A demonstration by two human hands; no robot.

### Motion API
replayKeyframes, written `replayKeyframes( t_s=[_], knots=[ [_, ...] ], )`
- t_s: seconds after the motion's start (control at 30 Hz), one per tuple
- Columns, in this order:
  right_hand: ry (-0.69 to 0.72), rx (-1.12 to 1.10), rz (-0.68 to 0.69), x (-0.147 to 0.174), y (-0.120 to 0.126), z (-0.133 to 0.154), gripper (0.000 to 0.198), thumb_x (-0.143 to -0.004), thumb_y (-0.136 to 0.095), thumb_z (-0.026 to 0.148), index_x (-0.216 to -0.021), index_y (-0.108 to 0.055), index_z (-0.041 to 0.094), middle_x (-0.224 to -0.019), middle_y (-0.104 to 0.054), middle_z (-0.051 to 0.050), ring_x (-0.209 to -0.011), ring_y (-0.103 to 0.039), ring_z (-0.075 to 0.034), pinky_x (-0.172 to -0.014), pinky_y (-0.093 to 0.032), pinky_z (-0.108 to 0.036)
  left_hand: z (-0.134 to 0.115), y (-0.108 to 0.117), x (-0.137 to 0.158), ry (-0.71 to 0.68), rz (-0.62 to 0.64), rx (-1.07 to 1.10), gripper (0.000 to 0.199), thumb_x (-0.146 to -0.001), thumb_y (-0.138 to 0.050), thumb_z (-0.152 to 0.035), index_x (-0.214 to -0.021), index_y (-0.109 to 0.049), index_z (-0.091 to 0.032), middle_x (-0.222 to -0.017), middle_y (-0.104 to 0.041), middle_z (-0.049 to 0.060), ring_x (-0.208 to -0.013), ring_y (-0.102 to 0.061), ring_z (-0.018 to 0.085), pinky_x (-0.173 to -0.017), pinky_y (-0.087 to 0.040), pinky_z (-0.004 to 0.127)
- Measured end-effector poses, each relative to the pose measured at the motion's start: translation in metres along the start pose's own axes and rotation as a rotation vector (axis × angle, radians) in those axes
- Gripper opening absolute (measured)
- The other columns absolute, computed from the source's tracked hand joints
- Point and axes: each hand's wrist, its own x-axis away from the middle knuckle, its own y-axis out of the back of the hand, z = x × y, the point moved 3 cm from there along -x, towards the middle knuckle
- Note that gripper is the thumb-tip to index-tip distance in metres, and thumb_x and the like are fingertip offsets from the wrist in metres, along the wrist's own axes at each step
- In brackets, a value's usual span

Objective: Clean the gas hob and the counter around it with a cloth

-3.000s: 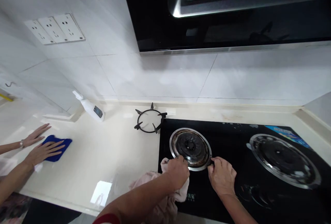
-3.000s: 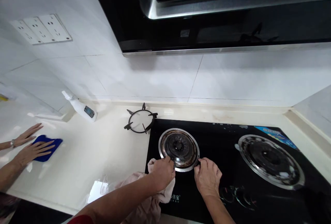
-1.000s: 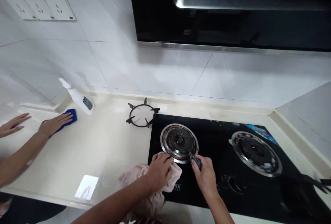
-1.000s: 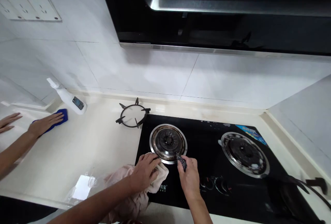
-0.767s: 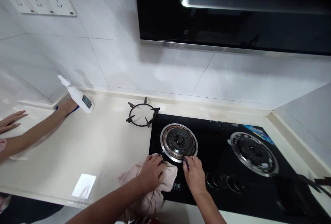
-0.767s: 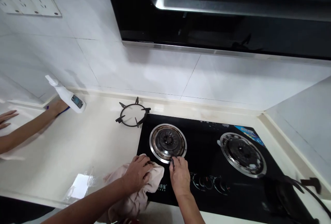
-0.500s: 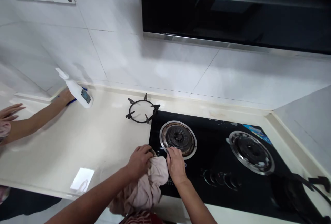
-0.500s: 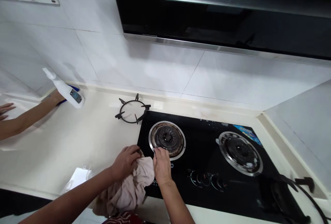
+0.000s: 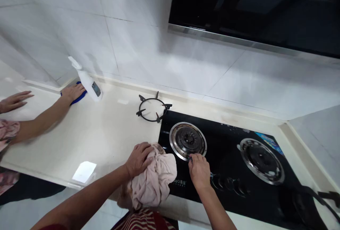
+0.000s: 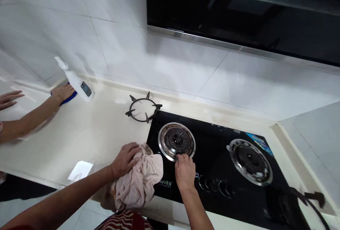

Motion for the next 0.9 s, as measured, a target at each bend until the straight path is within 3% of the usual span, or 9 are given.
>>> replayKeyframes(
  t_s=[0.13,0.23,0.47,0.73,0.9],
  knots=[
    [0.064,-0.035,0.022,-0.012,-0.003,0.037,0.025,-0.095,-0.046,0.019,-0.109,-0.066,0.017,-0.104,-0.064,-0.008,-0.094,-0.051,-0.021,-0.081,-0.035,-0.033,-0.002,-0.004,-0.003,-0.004,-0.022,-0.02,0.042,-0.096,-0.045,-0.043,-0.129,-0.055,-0.02,-0.126,-0.057,0.013,-0.123,-0.047,0.029,-0.102,-0.039,0.051],
    [0.082,0.019,0.058,-0.016,-0.001,0.049,0.028,-0.096,-0.045,0.018,-0.116,-0.065,0.018,-0.11,-0.063,-0.009,-0.096,-0.05,-0.023,-0.08,-0.033,-0.035,-0.003,-0.003,-0.002,-0.004,-0.038,-0.021,0.04,-0.096,-0.044,-0.043,-0.127,-0.056,-0.019,-0.125,-0.057,0.013,-0.122,-0.048,0.029,-0.1,-0.04,0.05],
    [0.095,0.138,0.143,0.0,0.007,-0.002,0.029,-0.097,-0.044,0.019,-0.114,-0.067,0.025,-0.108,-0.062,-0.007,-0.095,-0.049,-0.023,-0.074,-0.03,-0.035,-0.001,-0.004,-0.001,-0.019,-0.072,-0.014,0.037,-0.096,-0.044,-0.041,-0.123,-0.058,-0.019,-0.122,-0.059,0.013,-0.12,-0.049,0.028,-0.099,-0.04,0.05],
    [0.126,0.108,0.112,-0.009,0.002,0.032,0.032,-0.097,-0.043,0.021,-0.118,-0.066,0.025,-0.11,-0.061,-0.008,-0.095,-0.049,-0.022,-0.076,-0.033,-0.035,-0.002,-0.004,-0.001,-0.003,-0.095,0.002,0.034,-0.094,-0.048,-0.039,-0.12,-0.059,-0.02,-0.119,-0.06,0.012,-0.116,-0.051,0.027,-0.098,-0.041,0.047],
    [0.115,0.182,0.123,0.003,0.005,-0.005,0.031,-0.096,-0.045,0.021,-0.118,-0.067,0.028,-0.112,-0.06,-0.007,-0.096,-0.049,-0.023,-0.074,-0.031,-0.035,-0.001,-0.004,0.0,-0.006,-0.109,0.022,0.033,-0.094,-0.049,-0.037,-0.12,-0.059,-0.02,-0.119,-0.06,0.012,-0.117,-0.051,0.026,-0.098,-0.04,0.047]
  ],
)
